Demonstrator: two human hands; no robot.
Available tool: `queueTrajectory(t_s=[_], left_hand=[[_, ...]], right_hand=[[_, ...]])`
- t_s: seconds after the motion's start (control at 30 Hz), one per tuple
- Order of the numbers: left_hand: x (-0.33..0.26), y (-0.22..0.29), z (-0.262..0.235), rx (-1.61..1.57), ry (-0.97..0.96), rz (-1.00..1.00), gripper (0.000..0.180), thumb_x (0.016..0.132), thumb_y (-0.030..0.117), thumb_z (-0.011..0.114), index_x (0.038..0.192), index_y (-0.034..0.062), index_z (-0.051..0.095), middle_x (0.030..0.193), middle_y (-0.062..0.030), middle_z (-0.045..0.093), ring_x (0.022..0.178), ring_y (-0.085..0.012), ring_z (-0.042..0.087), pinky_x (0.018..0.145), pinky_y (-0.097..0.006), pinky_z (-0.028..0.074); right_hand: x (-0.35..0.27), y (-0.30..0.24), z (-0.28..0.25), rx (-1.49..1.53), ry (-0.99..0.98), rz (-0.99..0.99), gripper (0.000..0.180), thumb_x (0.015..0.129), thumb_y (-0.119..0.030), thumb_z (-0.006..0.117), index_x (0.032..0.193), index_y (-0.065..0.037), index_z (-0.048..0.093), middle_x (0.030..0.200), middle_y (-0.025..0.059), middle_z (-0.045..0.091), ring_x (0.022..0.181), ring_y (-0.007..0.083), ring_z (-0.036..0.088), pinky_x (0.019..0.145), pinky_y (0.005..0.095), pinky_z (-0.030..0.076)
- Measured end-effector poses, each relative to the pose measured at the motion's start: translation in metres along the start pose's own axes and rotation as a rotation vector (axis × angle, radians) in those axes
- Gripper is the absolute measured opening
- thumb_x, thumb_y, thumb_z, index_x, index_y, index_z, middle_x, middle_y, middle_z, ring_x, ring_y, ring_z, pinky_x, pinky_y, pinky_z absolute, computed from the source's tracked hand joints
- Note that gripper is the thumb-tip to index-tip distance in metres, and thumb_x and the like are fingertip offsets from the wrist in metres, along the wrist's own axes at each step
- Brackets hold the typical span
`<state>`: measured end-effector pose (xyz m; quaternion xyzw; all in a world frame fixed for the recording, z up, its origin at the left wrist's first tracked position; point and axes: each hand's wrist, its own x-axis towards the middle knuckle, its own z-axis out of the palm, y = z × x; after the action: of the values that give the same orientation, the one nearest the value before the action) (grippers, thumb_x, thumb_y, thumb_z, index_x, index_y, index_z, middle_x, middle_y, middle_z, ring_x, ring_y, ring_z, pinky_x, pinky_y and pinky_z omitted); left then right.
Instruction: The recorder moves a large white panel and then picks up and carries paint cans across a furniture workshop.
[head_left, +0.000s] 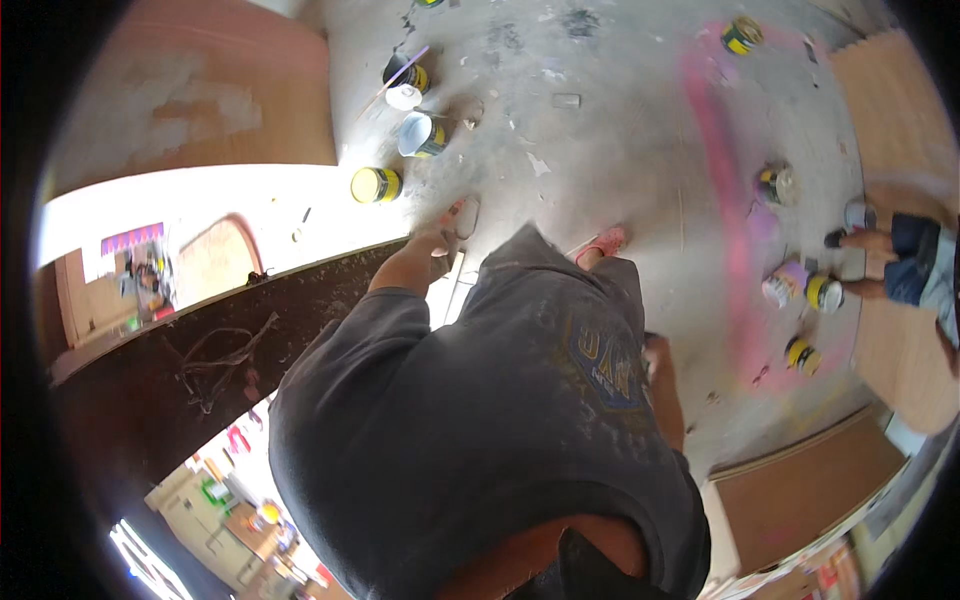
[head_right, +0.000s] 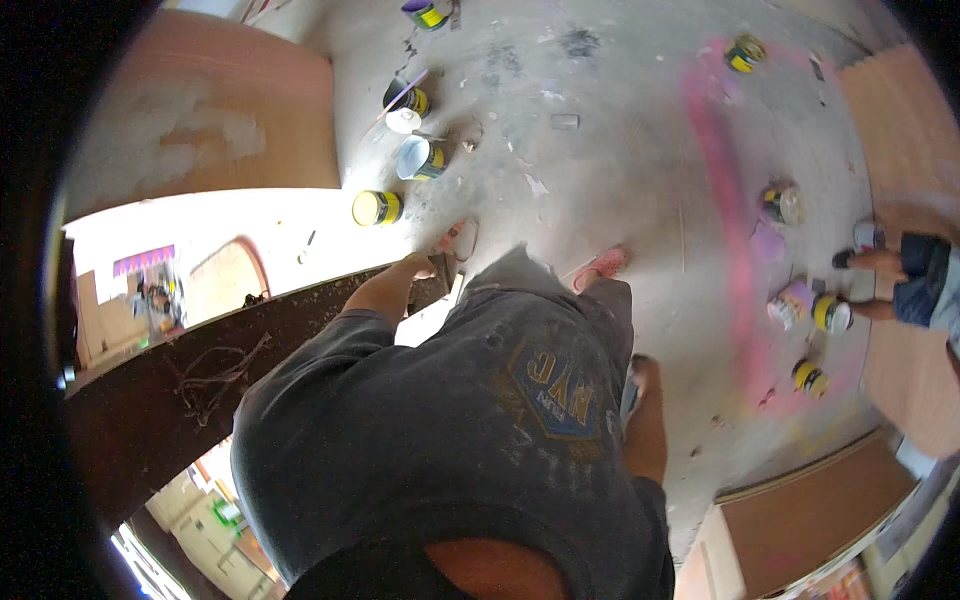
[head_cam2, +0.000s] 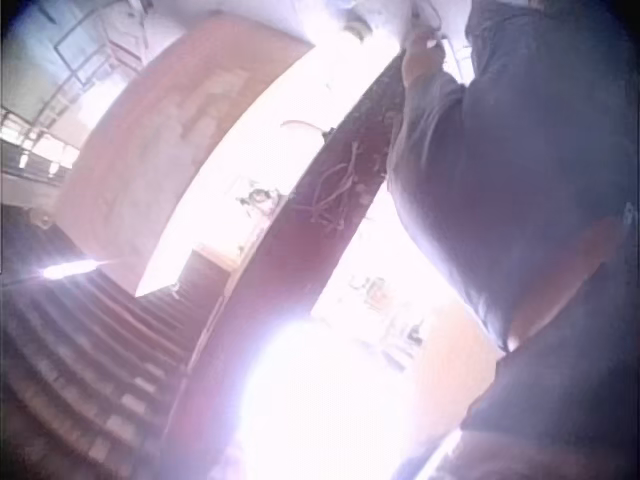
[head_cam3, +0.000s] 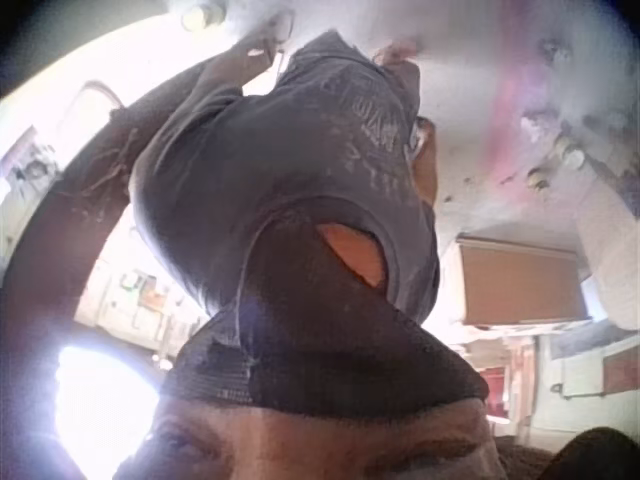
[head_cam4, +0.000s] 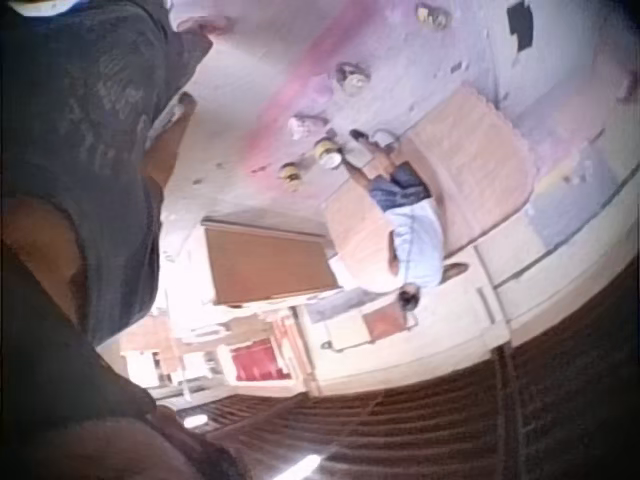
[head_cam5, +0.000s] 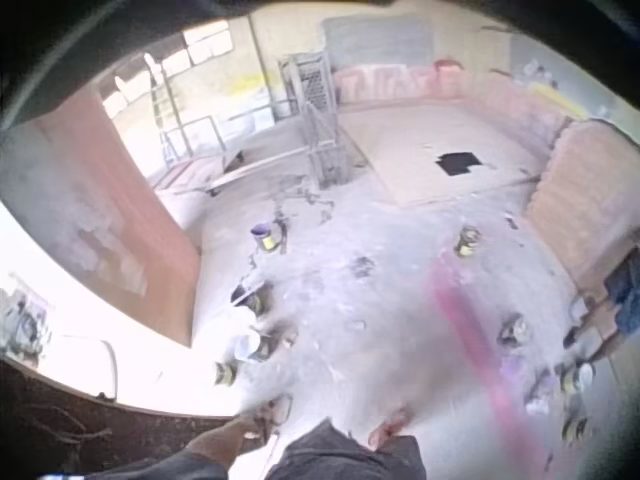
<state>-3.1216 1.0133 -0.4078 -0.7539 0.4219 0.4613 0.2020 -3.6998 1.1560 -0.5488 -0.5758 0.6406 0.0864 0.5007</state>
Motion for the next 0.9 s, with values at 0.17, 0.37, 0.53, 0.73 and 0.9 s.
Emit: queueTrajectory(t_s=[0.17,0.37,0.53,0.73,0.9], left_hand=[[0.026,0.074,-0.014,-0.336,-0.338,-0.095,0.057,0.078,0.045,0.041,0.117,0.0035,0.036,0.106,-0.0167,0.048,0.095,-0.0287,0.048,0.075,-0.040,0.042],[0.106,0.181,-0.013,-1.035,-0.157,0.304,0.045,0.081,0.029,0.044,0.119,0.0058,0.035,0.119,-0.0105,0.039,0.104,-0.0203,0.041,0.087,-0.030,0.033],[0.212,0.193,-0.111,-0.149,-0.024,0.008,0.053,0.066,0.047,0.054,0.089,-0.0010,0.057,0.097,-0.0182,0.054,0.090,-0.0297,0.052,0.076,-0.037,0.041],[0.309,0.277,-0.302,-0.411,0.122,0.139,0.053,0.070,0.041,0.052,0.105,0.0015,0.049,0.096,-0.0167,0.055,0.087,-0.0292,0.053,0.076,-0.036,0.040],[0.341,0.422,-0.471,-0.692,0.102,0.210,0.043,0.071,0.029,0.057,0.103,0.0026,0.049,0.081,-0.0097,0.057,0.060,-0.0149,0.055,0.048,-0.026,0.043]], right_hand=[[0.115,-0.125,-0.259,0.264,0.097,0.188,0.027,0.061,-0.006,0.055,0.087,0.001,0.055,0.067,0.0102,0.057,0.054,0.0189,0.054,0.050,0.0289,0.043],[0.224,-0.264,-0.428,0.344,0.093,0.090,0.028,0.064,-0.003,0.057,0.092,0.003,0.053,0.074,0.0108,0.056,0.057,0.0164,0.053,0.050,0.0266,0.043],[0.313,-0.286,-0.454,0.203,0.093,-0.010,0.028,0.061,-0.010,0.049,0.087,-0.006,0.058,0.077,0.0103,0.059,0.071,0.0173,0.056,0.063,0.0282,0.044],[0.355,-0.336,-0.481,-0.088,-0.068,0.043,0.022,0.059,-0.011,0.053,0.079,-0.002,0.058,0.074,0.0125,0.059,0.068,0.0226,0.055,0.061,0.0334,0.043],[0.437,-0.359,-0.531,-0.256,-0.037,0.045,0.019,0.061,-0.013,0.049,0.076,-0.008,0.059,0.077,0.0169,0.056,0.071,0.0281,0.055,0.062,0.0357,0.043]])
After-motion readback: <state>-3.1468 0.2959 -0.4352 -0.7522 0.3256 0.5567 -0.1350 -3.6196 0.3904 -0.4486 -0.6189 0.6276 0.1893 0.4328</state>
